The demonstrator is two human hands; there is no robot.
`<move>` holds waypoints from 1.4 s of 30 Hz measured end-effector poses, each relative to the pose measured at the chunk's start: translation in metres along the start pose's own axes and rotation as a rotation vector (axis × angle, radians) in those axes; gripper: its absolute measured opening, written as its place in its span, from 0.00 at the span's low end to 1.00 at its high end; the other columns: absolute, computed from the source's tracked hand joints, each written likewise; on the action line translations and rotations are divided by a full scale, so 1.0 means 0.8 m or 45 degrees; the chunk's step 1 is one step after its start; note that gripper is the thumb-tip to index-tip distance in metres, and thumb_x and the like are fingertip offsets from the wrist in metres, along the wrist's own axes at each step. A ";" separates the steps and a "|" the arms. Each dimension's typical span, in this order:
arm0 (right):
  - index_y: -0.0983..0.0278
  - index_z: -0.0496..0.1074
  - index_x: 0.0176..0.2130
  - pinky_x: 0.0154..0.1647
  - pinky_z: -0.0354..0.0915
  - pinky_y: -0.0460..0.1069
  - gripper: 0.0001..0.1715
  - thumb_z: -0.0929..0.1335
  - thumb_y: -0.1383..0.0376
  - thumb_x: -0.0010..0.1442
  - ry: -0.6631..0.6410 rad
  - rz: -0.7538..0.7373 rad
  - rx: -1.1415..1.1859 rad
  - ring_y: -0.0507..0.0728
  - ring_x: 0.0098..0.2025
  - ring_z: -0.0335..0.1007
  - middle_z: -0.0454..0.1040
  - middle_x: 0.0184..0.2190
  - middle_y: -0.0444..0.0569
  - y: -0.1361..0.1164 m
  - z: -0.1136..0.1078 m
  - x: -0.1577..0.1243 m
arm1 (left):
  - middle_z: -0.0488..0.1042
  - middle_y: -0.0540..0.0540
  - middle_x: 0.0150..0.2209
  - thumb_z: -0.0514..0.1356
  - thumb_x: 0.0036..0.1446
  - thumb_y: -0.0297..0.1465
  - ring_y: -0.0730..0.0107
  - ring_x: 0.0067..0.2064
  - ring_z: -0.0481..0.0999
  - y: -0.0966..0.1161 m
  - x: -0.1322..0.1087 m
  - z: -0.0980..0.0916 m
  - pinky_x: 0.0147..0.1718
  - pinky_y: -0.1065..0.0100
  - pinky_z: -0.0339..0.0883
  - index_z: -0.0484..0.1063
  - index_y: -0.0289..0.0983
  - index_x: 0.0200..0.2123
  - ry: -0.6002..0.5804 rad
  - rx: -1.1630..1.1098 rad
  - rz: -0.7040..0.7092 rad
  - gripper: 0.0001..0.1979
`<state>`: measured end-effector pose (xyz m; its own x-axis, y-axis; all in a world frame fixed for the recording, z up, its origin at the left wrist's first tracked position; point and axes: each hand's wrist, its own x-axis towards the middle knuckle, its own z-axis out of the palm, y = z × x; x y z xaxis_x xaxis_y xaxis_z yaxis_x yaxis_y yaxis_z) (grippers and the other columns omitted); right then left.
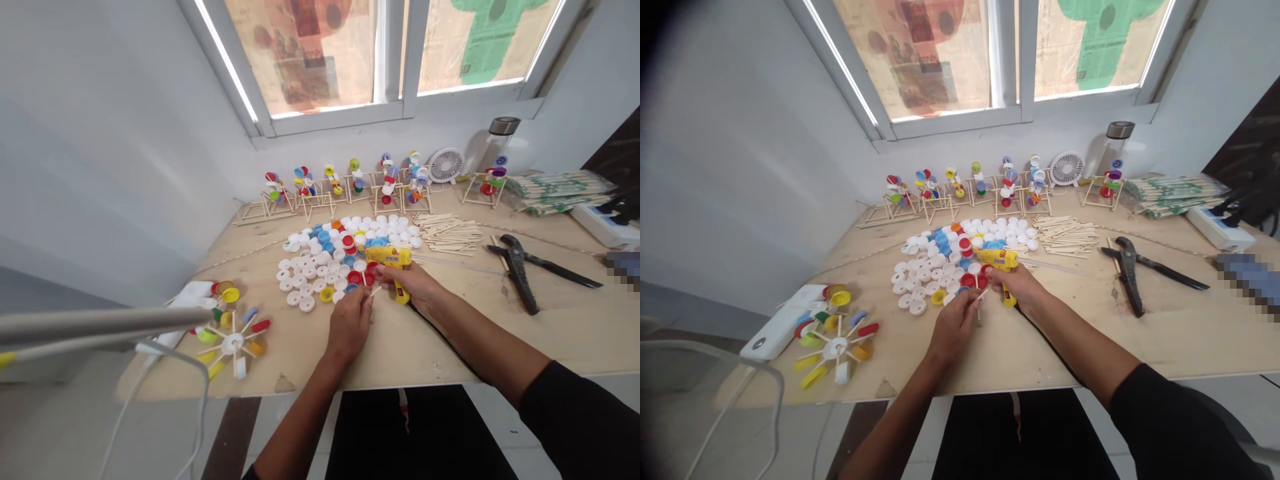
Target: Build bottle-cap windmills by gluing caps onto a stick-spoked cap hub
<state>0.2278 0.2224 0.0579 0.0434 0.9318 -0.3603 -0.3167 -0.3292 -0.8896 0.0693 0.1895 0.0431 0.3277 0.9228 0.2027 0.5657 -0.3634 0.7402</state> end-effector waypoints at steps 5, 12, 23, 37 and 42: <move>0.64 0.76 0.34 0.30 0.69 0.44 0.12 0.75 0.68 0.45 -0.015 0.016 0.031 0.52 0.32 0.73 0.77 0.30 0.47 -0.002 -0.001 0.005 | 0.76 0.45 0.39 0.50 0.59 0.30 0.64 0.41 0.74 -0.002 0.007 -0.006 0.39 0.65 0.64 0.69 0.39 0.35 0.008 -0.078 -0.022 0.08; 0.63 0.76 0.36 0.32 0.69 0.45 0.14 0.75 0.64 0.46 -0.065 -0.002 0.107 0.52 0.34 0.73 0.78 0.32 0.47 0.005 0.001 -0.026 | 0.75 0.48 0.32 0.52 0.60 0.35 0.68 0.33 0.72 0.001 -0.003 -0.018 0.34 0.69 0.63 0.70 0.39 0.34 0.096 -0.253 -0.078 0.10; 0.61 0.76 0.38 0.35 0.69 0.45 0.15 0.74 0.64 0.47 -0.118 0.068 0.149 0.51 0.36 0.72 0.77 0.35 0.46 0.005 0.012 -0.051 | 0.76 0.48 0.32 0.53 0.59 0.35 0.67 0.31 0.73 0.004 -0.013 -0.012 0.32 0.68 0.63 0.71 0.39 0.33 0.058 -0.263 -0.083 0.09; 0.63 0.74 0.31 0.36 0.63 0.47 0.13 0.70 0.56 0.51 0.076 -0.341 -0.637 0.54 0.35 0.69 0.75 0.31 0.45 0.001 -0.035 -0.083 | 0.70 0.52 0.20 0.56 0.56 0.36 0.72 0.23 0.70 -0.002 0.017 -0.019 0.23 0.72 0.60 0.73 0.37 0.33 0.182 -0.354 -0.159 0.10; 0.62 0.68 0.27 0.26 0.57 0.46 0.14 0.68 0.54 0.54 0.108 -0.584 -0.975 0.52 0.25 0.63 0.68 0.23 0.42 0.009 -0.041 -0.086 | 0.73 0.51 0.21 0.56 0.56 0.36 0.72 0.24 0.72 -0.005 0.030 -0.010 0.24 0.73 0.62 0.75 0.37 0.36 0.182 -0.337 -0.116 0.12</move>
<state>0.2540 0.1510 0.0670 0.0897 0.9924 0.0844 0.4668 0.0329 -0.8837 0.0685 0.2139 0.0503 0.1642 0.9655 0.2020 0.3653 -0.2497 0.8968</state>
